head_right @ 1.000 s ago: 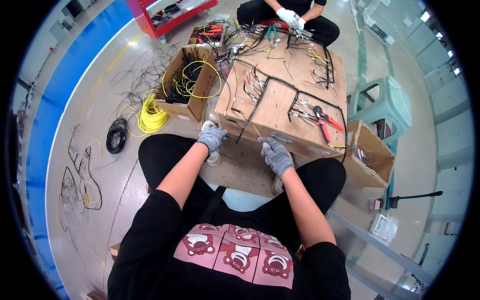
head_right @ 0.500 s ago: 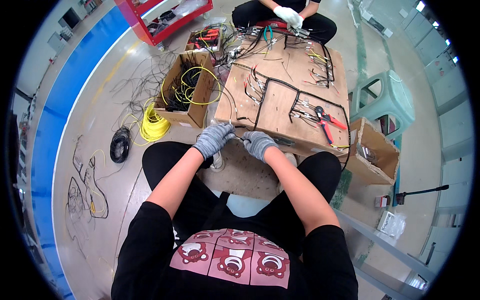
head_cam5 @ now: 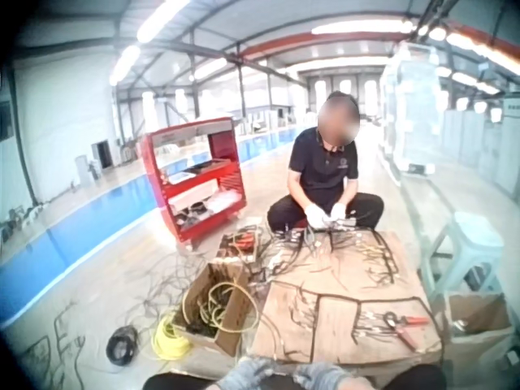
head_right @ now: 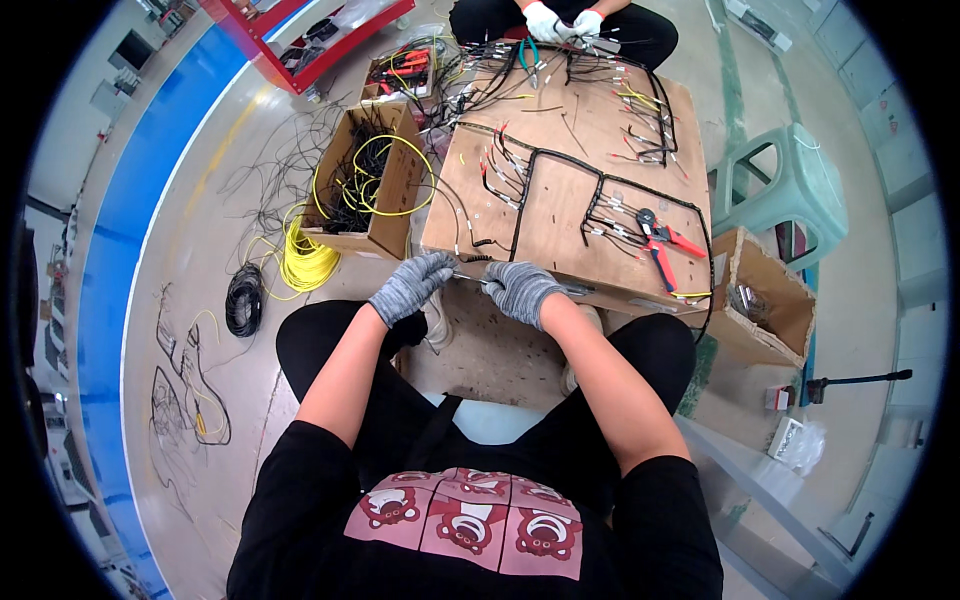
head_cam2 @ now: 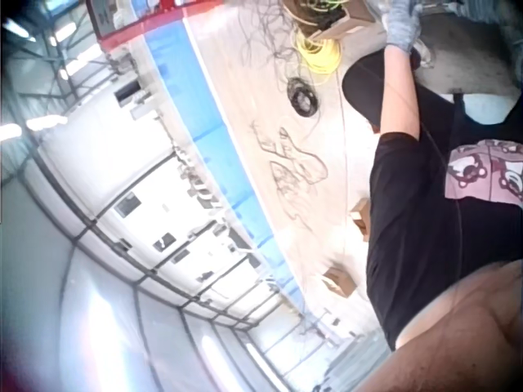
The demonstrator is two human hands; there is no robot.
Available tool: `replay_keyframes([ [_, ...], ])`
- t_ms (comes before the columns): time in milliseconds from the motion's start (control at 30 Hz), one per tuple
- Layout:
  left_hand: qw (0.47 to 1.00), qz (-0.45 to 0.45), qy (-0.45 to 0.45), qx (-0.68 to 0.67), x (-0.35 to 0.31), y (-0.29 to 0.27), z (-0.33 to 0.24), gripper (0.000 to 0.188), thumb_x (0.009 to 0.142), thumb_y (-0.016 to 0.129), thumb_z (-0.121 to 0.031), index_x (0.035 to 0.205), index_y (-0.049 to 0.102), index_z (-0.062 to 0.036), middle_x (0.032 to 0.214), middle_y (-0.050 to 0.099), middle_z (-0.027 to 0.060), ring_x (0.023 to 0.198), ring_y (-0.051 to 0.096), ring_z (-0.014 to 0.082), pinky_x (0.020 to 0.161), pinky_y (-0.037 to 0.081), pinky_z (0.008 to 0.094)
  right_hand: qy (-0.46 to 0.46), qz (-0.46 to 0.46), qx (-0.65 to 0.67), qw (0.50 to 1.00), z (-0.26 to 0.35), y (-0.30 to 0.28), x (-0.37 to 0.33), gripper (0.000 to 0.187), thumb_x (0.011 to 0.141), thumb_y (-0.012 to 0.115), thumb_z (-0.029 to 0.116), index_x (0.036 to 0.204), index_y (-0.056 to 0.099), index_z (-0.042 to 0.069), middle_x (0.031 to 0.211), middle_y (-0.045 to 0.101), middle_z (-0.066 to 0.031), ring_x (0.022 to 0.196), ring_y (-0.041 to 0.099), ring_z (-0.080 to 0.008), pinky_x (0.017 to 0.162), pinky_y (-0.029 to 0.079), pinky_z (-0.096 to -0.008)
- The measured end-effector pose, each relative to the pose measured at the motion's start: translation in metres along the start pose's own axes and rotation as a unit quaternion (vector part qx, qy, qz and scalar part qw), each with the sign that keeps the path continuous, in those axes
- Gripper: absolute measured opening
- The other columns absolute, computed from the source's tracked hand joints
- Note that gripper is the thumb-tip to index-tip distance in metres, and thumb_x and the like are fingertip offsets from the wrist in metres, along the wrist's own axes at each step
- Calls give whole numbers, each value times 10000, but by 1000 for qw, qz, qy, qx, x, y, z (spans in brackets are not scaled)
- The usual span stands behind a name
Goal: The person sits on the floor and uses pliers to strip insulation from black wires, then twists the exposed ends. They repeat this process on multiple wires laid out on a cardboard work surface.
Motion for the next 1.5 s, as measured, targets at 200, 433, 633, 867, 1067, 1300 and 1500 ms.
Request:
replay_keyframes([
  [200, 939, 72, -107, -319, 6, 13, 26, 224, 921, 528, -189, 1071, 571, -29, 874, 553, -21, 749, 507, 76, 674, 435, 207, -7, 12, 218, 976, -3, -1, -2, 188, 867, 502, 182, 938, 605, 41, 761, 619, -158, 692, 577, -339, 671, 463, -401],
  [433, 995, -55, 8, -86, -7, 53, 1, 277, 906, 545, -242, 1058, 556, -11, 783, 617, 65, 713, 579, 162, 641, 463, 286, -28, -143, -26, 989, 5, -28, -5, 241, 899, 450, 206, 1029, 590, 60, 915, 638, -168, 830, 609, -353, 720, 481, -426],
  [633, 943, 31, 49, 327, -14, 55, -92, 175, 886, 463, -225, 917, 545, -74, 784, 630, 124, 749, 617, 302, 656, 480, 405, 37, -108, -147, 983, 11, -30, -14, 266, 867, 452, 159, 1104, 555, 98, 964, 638, -151, 861, 618, -331, 738, 486, -428],
  [867, 958, -20, 53, 282, 36, -26, -102, 257, 886, 485, -321, 944, 605, -101, 836, 642, 126, 796, 610, 320, 684, 479, 409, -4, -35, -197, 980, 24, -29, -21, 281, 866, 443, 151, 1123, 557, 127, 984, 634, -142, 866, 619, -318, 736, 490, -414],
  [1067, 968, -14, 15, 251, 15, 31, -51, 289, 894, 486, -332, 987, 584, -76, 837, 639, 159, 818, 604, 351, 705, 470, 425, -75, -192, -96, 974, 8, -47, -26, 260, 905, 429, 236, 1105, 555, 127, 973, 632, -155, 851, 613, -330, 726, 489, -416],
  [1300, 902, 82, 12, 424, 0, 35, -120, 226, 893, 457, -306, 967, 551, -114, 713, 630, 121, 690, 622, 323, 629, 470, 428, -41, -82, -193, 977, 18, -28, -21, 413, 849, 478, 152, 1261, 457, 182, 1056, 608, -145, 885, 627, -310, 726, 500, -422],
  [1500, 936, 9, -33, 351, 40, -32, -104, 314, 881, 494, -358, 991, 609, -87, 887, 653, 134, 829, 620, 311, 712, 480, 410, -49, -48, -184, 980, 27, -33, -23, 394, 842, 464, 118, 1232, 478, 174, 1076, 608, -126, 884, 624, -309, 747, 494, -415],
])
Point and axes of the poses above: each hand's wrist, its own x-axis towards the middle knuckle, its own y-axis out of the palm, z = x × y, the point moved 9 cm from there along x, towards the middle knuckle
